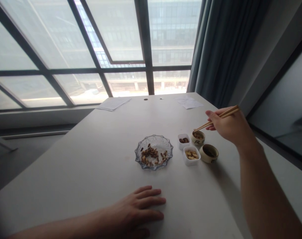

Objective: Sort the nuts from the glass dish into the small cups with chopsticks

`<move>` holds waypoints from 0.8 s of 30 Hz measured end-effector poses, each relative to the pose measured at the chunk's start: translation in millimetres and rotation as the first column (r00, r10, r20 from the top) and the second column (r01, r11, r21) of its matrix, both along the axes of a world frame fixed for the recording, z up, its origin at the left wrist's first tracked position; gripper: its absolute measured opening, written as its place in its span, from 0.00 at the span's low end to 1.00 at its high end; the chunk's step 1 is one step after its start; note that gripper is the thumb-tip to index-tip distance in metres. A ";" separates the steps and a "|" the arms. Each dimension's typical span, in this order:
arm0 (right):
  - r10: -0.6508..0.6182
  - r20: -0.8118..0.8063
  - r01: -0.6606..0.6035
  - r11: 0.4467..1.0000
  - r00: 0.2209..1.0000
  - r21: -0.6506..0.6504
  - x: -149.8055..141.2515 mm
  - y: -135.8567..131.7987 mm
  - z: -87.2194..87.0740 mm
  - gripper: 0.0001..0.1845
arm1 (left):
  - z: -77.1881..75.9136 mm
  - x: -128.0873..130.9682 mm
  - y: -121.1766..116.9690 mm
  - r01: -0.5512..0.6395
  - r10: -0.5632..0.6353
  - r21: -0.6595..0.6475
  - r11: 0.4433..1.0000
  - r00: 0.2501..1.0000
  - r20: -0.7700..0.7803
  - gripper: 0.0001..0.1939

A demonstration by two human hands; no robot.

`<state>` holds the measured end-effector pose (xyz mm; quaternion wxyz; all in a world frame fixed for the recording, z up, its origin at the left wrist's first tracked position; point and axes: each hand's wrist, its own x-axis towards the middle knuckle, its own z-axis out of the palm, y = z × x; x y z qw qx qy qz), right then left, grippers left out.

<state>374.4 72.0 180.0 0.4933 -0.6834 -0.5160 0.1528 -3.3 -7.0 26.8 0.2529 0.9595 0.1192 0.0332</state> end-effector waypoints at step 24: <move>0.542 -0.168 -0.560 0.824 0.823 -0.088 -53.8 -4.5 -22.4 0.22 | -2.5 -0.9 0.6 0.001 -0.001 0.010 1.000 1.000 -0.004 0.25</move>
